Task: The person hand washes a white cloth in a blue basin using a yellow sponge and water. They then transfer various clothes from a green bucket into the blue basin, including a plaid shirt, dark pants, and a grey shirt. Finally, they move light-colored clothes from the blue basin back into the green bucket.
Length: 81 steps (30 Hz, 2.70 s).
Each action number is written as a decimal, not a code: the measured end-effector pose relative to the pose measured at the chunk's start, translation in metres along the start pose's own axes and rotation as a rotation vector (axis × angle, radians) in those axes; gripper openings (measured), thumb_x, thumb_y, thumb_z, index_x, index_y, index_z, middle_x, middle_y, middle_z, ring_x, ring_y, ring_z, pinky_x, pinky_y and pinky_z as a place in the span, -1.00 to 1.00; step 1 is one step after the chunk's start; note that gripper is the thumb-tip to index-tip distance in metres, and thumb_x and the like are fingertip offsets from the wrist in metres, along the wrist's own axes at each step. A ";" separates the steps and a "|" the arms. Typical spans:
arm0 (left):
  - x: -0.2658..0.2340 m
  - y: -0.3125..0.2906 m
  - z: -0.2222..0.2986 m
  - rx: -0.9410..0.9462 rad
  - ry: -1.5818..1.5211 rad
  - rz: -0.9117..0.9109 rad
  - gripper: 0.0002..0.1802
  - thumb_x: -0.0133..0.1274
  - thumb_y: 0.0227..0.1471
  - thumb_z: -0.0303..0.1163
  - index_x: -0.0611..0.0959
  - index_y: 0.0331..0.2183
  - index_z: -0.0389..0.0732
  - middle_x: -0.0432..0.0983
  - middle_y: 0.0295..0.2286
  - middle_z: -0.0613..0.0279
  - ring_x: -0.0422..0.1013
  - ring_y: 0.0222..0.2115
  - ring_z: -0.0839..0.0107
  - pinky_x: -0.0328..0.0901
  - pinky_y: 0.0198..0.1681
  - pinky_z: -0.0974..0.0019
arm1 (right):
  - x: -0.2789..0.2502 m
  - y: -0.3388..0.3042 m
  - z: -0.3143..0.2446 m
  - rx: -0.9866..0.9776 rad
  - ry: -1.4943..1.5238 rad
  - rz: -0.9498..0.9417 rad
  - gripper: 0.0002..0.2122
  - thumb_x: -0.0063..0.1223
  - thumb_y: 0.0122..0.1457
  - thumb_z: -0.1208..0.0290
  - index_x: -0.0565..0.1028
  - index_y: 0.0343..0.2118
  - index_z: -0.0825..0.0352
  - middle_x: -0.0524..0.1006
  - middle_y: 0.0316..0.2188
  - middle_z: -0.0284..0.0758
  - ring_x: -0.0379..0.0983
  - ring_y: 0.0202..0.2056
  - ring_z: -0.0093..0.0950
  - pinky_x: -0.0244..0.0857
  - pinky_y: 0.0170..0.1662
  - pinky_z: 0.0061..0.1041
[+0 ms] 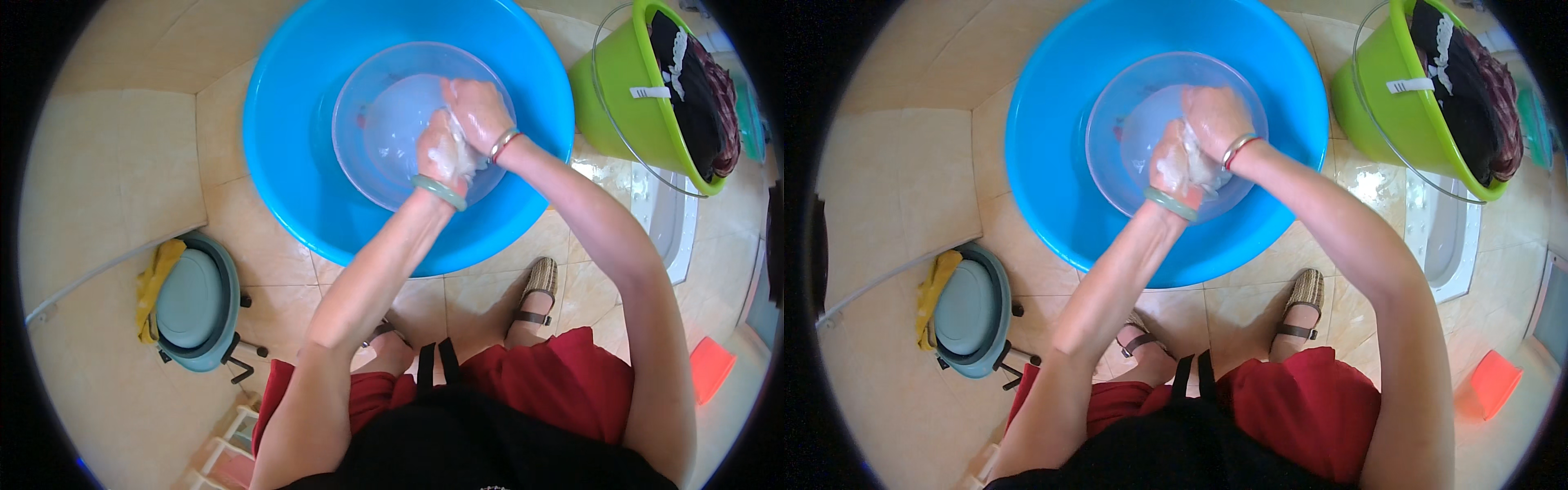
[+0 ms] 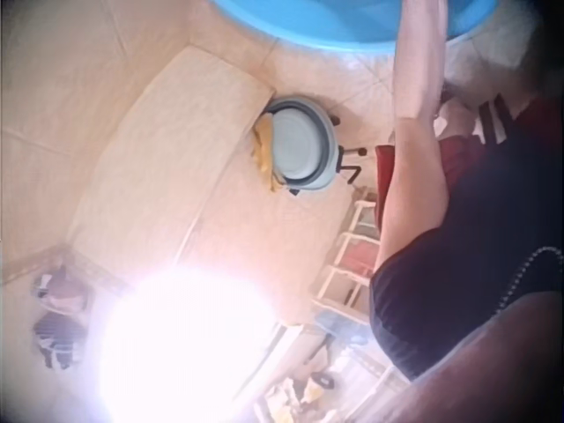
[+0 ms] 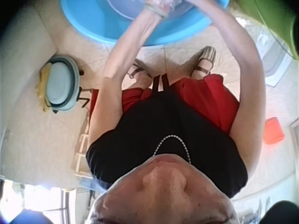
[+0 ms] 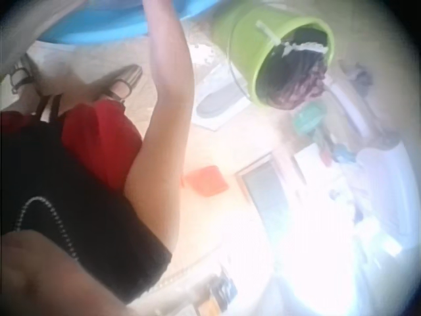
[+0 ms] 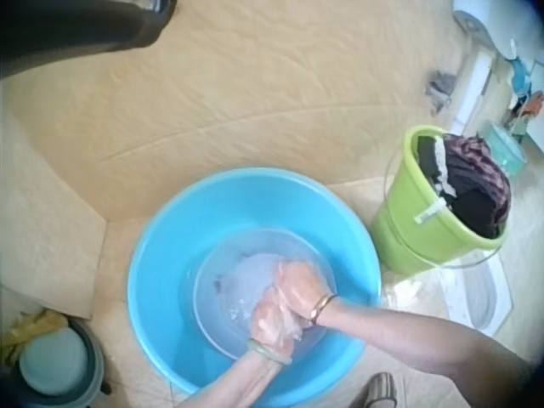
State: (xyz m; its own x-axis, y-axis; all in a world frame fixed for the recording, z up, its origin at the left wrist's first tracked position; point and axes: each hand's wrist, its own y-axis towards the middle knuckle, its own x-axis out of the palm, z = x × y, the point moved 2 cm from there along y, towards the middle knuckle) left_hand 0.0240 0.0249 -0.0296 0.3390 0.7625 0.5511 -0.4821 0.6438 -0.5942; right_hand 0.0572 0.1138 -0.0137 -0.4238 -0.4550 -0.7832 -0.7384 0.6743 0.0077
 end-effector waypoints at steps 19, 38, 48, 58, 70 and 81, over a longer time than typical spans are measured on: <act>-0.005 -0.007 -0.003 0.073 0.002 -0.041 -0.59 -0.18 0.13 -0.10 0.49 -0.20 -0.24 0.43 -0.25 0.20 0.37 -0.25 0.35 0.30 -0.20 0.28 | 0.002 -0.001 -0.003 -0.222 -0.153 -0.060 -0.75 -0.20 0.15 0.34 0.48 -0.49 0.38 0.47 -0.50 -0.07 0.42 -0.44 -0.12 0.29 -0.40 -0.23; -0.038 0.014 0.036 -0.197 -0.121 -0.370 -0.67 -0.29 0.14 -0.16 0.49 -0.39 -0.13 0.48 -0.37 0.21 0.41 -0.31 0.28 0.31 -0.19 0.21 | -0.002 -0.044 -0.078 -0.275 0.076 0.029 -0.86 -0.05 -0.02 0.39 0.53 -0.47 0.30 0.51 -0.50 -0.09 0.48 -0.42 -0.11 0.35 -0.34 -0.19; -0.042 0.013 0.021 -0.199 -0.214 -0.318 -0.59 -0.29 0.12 -0.10 0.51 -0.25 -0.19 0.48 -0.26 0.05 0.41 -0.20 0.17 0.30 -0.08 0.13 | 0.002 -0.049 -0.078 -0.384 0.009 0.064 -0.87 -0.13 0.04 0.35 0.46 -0.48 0.23 0.44 -0.56 -0.18 0.45 -0.45 -0.21 0.31 -0.42 -0.26; -0.018 -0.004 0.062 0.094 0.081 -0.137 -0.39 -0.32 0.19 0.05 0.35 -0.02 -0.30 0.34 -0.06 0.09 0.30 -0.04 0.26 0.19 0.04 0.21 | -0.034 -0.011 0.022 0.325 1.358 -0.142 -0.74 0.00 0.17 0.23 0.47 -0.25 0.35 0.49 -0.31 -0.41 0.41 -0.27 -0.59 0.32 -0.22 -0.57; -0.012 0.000 0.065 0.262 0.197 -0.193 -0.30 -0.34 0.15 0.14 0.32 0.02 -0.32 0.31 -0.03 0.05 0.26 0.00 0.24 0.13 0.08 0.23 | -0.041 -0.025 0.016 0.457 1.483 -0.234 -0.61 -0.01 0.18 0.17 0.41 -0.06 0.36 0.47 -0.17 -0.36 0.39 -0.16 -0.58 0.29 -0.11 -0.59; -0.023 0.006 0.062 0.170 0.667 -0.362 -0.55 0.01 0.08 -0.12 0.50 -0.14 -0.30 0.49 -0.22 0.20 0.42 -0.24 0.49 0.32 -0.19 0.39 | -0.040 -0.027 0.020 0.255 1.290 -0.195 -0.66 0.04 0.14 0.16 0.49 -0.26 0.42 0.50 -0.41 -0.41 0.40 -0.37 -0.66 0.30 -0.32 -0.62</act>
State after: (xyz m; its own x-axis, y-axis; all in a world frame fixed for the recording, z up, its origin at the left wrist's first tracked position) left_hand -0.0367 0.0074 -0.0101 0.8873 0.4189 0.1928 -0.3477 0.8824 -0.3170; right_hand 0.1048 0.1255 0.0054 -0.6183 -0.6824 0.3898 -0.7849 0.5609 -0.2632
